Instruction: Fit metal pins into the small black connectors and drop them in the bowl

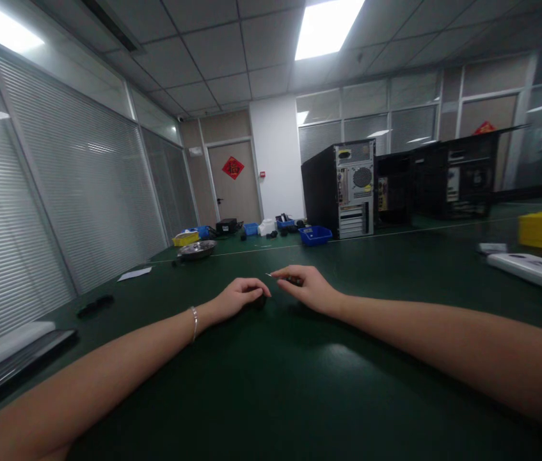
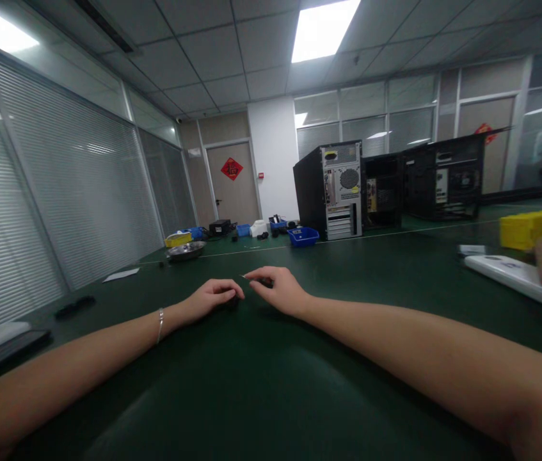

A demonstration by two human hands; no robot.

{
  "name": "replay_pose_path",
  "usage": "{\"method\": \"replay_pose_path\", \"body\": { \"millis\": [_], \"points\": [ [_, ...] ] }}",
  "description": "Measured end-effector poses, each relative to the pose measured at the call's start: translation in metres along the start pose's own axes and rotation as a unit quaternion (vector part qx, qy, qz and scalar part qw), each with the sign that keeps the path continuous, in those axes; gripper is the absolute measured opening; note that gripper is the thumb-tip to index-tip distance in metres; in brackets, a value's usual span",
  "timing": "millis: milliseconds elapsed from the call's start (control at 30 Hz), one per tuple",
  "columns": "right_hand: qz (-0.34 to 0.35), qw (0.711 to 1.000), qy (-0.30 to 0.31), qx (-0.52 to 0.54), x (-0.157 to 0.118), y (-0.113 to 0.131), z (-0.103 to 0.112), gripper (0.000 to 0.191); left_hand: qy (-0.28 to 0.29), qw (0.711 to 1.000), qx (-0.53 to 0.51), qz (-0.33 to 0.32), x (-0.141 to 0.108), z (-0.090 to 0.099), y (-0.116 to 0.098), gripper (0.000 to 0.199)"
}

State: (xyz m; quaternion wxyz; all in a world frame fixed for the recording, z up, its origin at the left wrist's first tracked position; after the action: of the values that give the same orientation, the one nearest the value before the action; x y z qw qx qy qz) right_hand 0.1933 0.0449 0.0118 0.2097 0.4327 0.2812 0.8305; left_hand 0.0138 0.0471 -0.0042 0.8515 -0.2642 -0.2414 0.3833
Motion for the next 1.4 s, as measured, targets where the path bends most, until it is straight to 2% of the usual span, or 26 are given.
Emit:
{"method": "replay_pose_path", "body": {
  "millis": [100,300,533,633,733,800,900,1000,1067,1200,1400],
  "points": [
    [0.002,1.0,0.002,0.009,0.0,-0.002,0.0,0.027,0.046,0.996,0.069,-0.028,-0.002,-0.004,-0.007,0.028],
    [-0.003,1.0,0.002,0.005,0.001,-0.002,0.0,0.027,0.033,0.992,0.109,-0.053,-0.003,-0.002,-0.01,0.03],
    [-0.003,1.0,0.007,0.012,0.0,0.001,0.001,0.027,-0.001,0.991,0.132,-0.002,-0.005,-0.001,-0.015,0.039],
    [-0.002,1.0,0.005,0.006,-0.001,0.0,0.001,0.026,0.017,0.985,0.17,0.016,-0.007,-0.001,-0.019,0.05],
    [-0.006,1.0,0.005,0.004,-0.001,-0.001,0.001,0.027,0.028,0.983,0.177,0.028,-0.007,-0.001,-0.017,0.049],
    [-0.003,1.0,0.009,0.006,0.0,0.0,0.0,0.027,0.015,0.991,0.132,0.028,-0.005,0.0,-0.012,0.044],
    [0.003,1.0,0.013,0.006,0.0,-0.001,0.0,0.026,-0.01,0.999,-0.03,0.029,0.0,0.0,-0.004,0.037],
    [0.009,1.0,0.008,0.003,0.0,-0.003,0.0,0.026,-0.017,0.979,-0.2,0.043,0.002,-0.002,0.003,0.033],
    [0.013,1.0,0.007,0.0,0.0,-0.004,0.0,0.026,-0.02,0.963,-0.263,0.057,0.002,-0.002,0.006,0.031],
    [0.014,1.0,0.009,-0.009,0.0,-0.006,0.0,0.027,-0.047,0.951,-0.297,0.069,0.003,0.001,0.009,0.026],
    [0.001,1.0,0.012,-0.021,0.0,-0.008,0.0,0.027,-0.071,0.969,-0.231,0.053,0.004,0.001,0.01,0.028]
  ]
}}
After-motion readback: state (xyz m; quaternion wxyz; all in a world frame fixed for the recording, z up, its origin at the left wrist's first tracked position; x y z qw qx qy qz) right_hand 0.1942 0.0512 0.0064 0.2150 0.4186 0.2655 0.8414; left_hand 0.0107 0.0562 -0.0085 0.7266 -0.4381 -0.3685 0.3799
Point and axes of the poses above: each hand's wrist, its own x-axis towards the middle knuckle, its own z-axis out of the back of the hand, y = z × x, the point moved 4 cm from there along x, towards the middle knuckle, and after that the axes turned 15 degrees about x, right-handed, at the moved point
